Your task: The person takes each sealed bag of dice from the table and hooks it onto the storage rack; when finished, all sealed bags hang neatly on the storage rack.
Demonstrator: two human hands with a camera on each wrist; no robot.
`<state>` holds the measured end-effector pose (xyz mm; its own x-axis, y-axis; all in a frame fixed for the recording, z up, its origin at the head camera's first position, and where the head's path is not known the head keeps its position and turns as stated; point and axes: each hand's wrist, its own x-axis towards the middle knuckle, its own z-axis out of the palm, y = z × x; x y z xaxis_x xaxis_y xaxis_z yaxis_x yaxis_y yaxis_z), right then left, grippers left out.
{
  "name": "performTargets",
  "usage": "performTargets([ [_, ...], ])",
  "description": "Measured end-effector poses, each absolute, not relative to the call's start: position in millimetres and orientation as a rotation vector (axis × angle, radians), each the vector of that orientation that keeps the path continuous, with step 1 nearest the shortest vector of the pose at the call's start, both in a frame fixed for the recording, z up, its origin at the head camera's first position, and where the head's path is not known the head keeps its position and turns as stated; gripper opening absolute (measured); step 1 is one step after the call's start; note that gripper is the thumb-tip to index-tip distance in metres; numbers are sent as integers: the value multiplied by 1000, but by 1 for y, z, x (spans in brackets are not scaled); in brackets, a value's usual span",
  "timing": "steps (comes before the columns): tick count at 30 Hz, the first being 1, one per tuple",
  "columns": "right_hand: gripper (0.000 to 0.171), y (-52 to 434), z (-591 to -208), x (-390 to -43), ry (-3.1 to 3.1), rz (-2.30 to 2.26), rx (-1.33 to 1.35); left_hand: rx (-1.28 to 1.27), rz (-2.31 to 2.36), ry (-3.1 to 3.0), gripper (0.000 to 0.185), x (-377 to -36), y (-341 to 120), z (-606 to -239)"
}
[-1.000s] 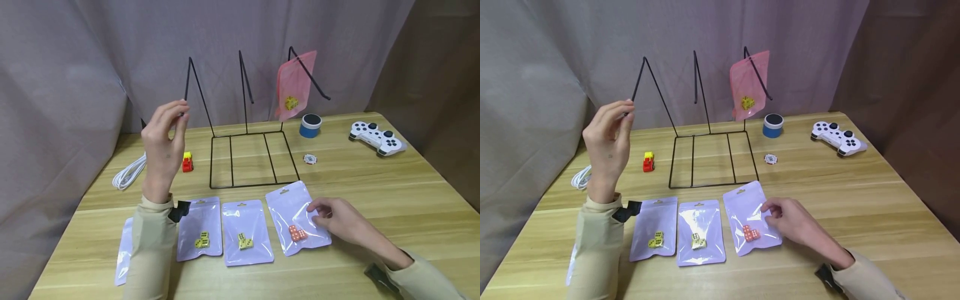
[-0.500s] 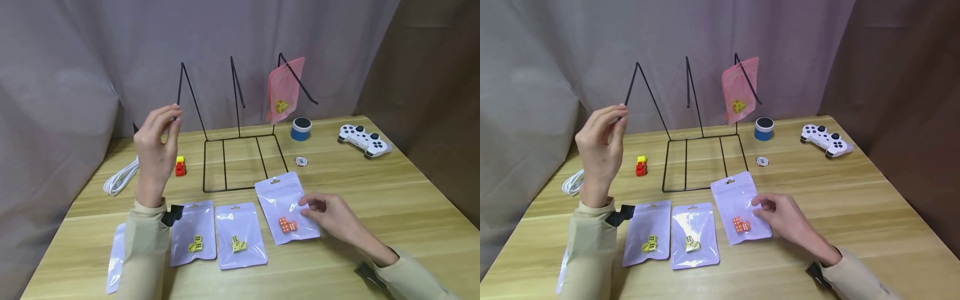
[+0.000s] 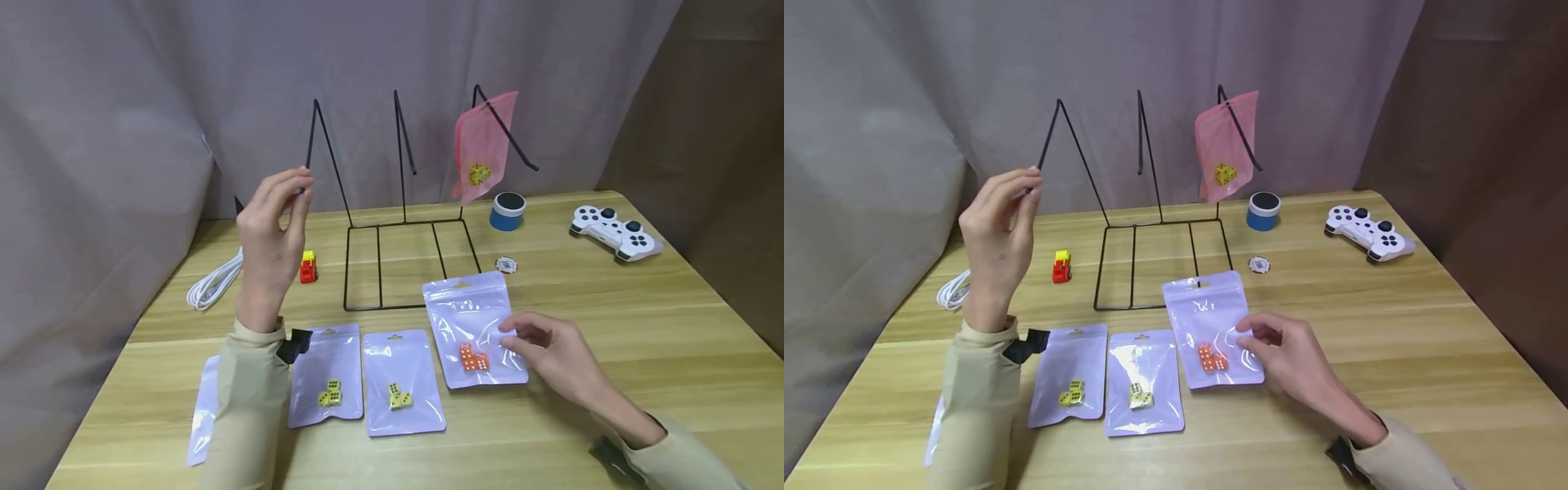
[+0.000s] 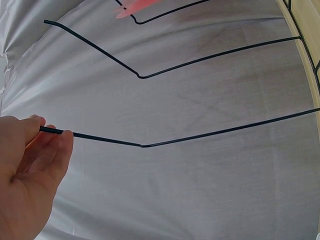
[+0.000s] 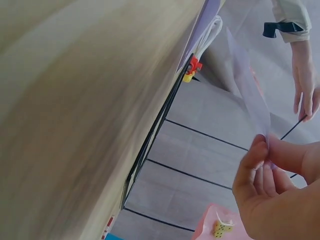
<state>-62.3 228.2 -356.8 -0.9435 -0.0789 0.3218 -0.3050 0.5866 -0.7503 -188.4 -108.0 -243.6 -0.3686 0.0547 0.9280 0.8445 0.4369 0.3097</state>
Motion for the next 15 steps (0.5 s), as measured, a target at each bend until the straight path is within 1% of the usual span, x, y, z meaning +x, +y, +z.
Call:
performTargets([
  [6,17,224,-354,-61,-2469,1325,346,-776,-1035,-1750,13,-189,-106,-243],
  [15,22,218,-344,-60,-2343,1381,397,-766,-1034,-1763,13,-187,-107,-243],
])
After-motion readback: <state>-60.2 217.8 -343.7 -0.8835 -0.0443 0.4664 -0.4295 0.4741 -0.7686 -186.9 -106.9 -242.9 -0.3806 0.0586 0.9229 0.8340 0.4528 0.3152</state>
